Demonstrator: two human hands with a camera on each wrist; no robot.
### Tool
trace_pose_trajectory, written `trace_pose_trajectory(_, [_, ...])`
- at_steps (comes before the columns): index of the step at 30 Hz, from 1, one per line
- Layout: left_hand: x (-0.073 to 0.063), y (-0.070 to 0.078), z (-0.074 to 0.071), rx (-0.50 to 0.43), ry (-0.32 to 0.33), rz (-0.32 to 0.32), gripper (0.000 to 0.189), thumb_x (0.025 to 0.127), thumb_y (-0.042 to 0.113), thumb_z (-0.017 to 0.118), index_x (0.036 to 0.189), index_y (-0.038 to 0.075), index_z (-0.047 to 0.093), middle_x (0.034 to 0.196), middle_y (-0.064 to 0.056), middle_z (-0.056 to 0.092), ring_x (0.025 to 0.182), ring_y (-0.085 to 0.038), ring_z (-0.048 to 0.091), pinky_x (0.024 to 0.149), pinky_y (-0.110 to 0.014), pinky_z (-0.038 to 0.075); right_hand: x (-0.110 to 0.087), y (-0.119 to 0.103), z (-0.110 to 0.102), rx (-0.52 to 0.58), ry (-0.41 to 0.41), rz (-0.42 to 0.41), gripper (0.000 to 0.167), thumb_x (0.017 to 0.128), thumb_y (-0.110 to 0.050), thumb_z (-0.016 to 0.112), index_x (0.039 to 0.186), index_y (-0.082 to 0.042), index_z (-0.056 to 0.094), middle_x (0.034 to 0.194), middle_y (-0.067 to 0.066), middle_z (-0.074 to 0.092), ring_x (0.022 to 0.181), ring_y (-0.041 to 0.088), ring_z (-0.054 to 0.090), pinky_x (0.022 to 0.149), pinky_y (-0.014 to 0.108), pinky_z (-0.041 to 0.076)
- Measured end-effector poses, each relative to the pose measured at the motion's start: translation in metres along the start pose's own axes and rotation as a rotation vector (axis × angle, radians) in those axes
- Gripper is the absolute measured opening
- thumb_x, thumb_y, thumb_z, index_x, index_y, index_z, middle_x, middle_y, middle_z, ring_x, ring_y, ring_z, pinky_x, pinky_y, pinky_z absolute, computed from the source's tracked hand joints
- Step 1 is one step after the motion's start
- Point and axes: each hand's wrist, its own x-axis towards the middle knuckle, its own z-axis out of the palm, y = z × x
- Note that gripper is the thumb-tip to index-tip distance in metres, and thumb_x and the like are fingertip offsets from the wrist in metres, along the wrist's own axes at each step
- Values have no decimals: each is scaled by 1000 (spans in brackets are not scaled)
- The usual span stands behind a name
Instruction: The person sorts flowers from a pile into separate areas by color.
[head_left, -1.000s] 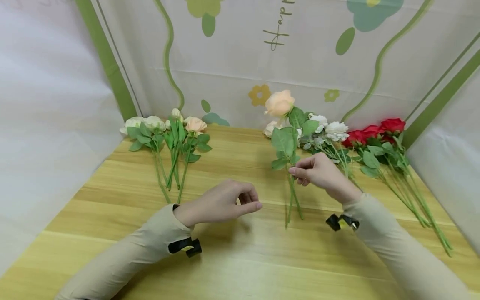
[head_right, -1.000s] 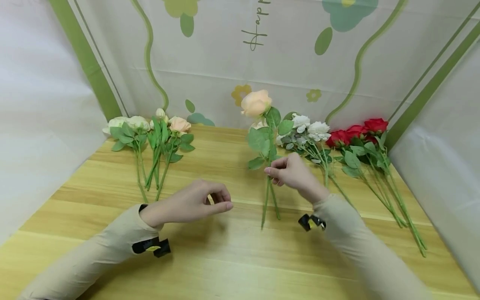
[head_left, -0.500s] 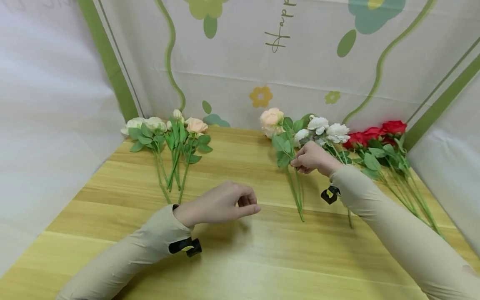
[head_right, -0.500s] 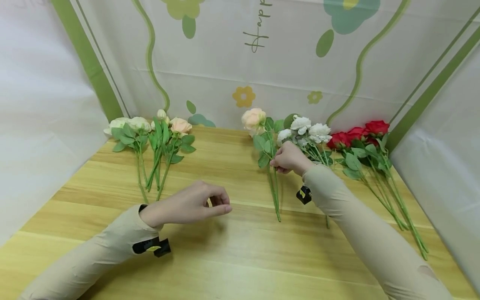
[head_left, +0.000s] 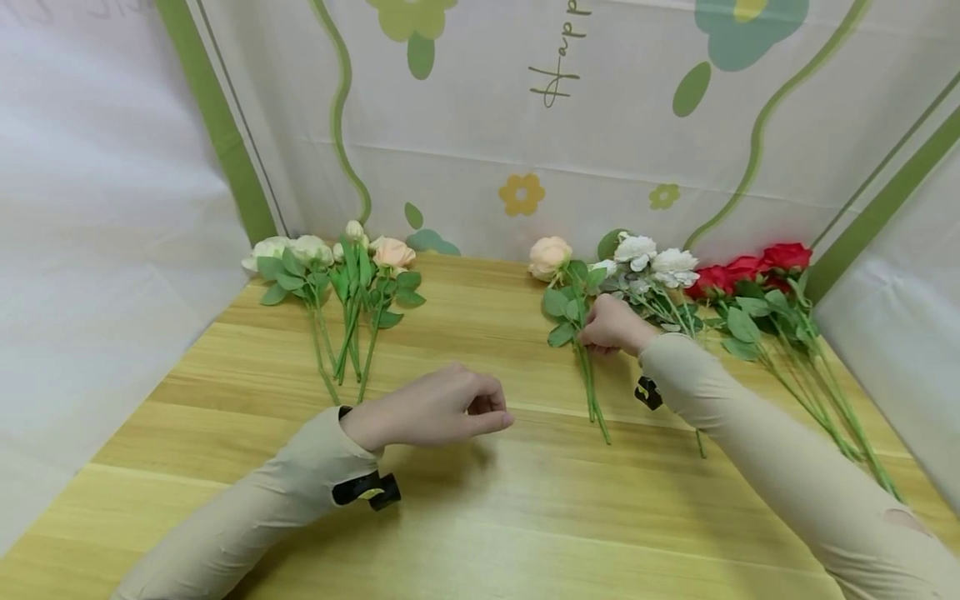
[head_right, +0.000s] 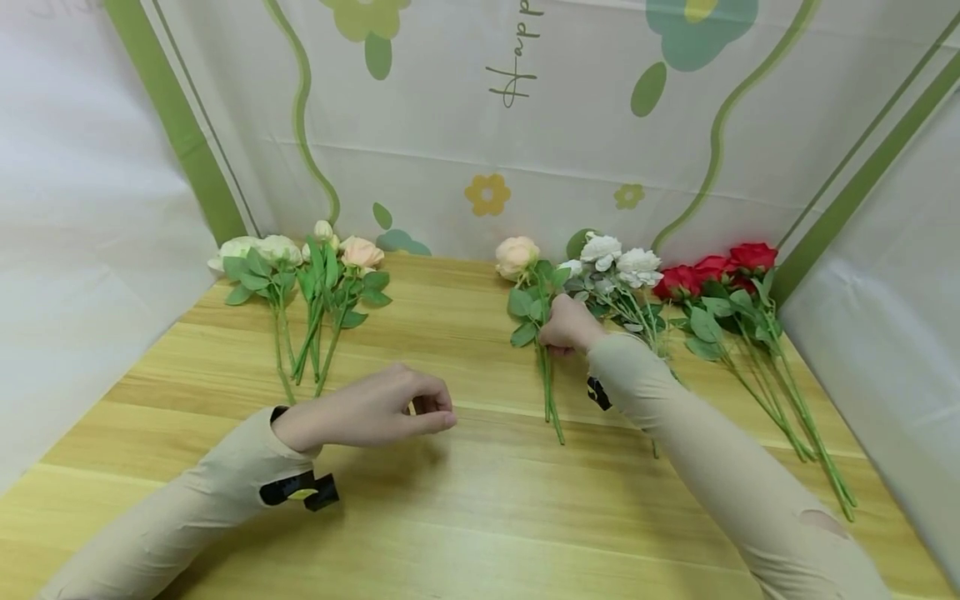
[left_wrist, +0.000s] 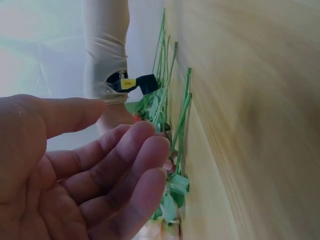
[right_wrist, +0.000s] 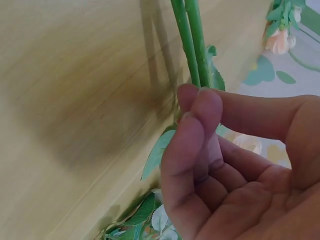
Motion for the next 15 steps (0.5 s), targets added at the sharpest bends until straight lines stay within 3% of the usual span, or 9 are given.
trace_pose_trajectory(8, [-1, -1, -2, 5, -43, -16, 21, 101, 26, 59, 88, 13, 69, 69, 3, 64, 56, -8, 50, 55, -23, 43, 6, 2, 5, -66, 6, -54, 36, 85, 0, 61, 49, -6, 55, 45, 6, 52, 38, 14, 43, 41, 27, 37])
trace_pose_trajectory(15, [-3, -5, -7, 10, -67, -38, 20, 101, 24, 59, 89, 11, 69, 67, 5, 60, 55, -7, 47, 54, -24, 42, -2, 3, 3, -94, 43, -37, 44, 90, -9, 61, 47, -11, 49, 44, 3, 49, 39, 14, 44, 42, 28, 39])
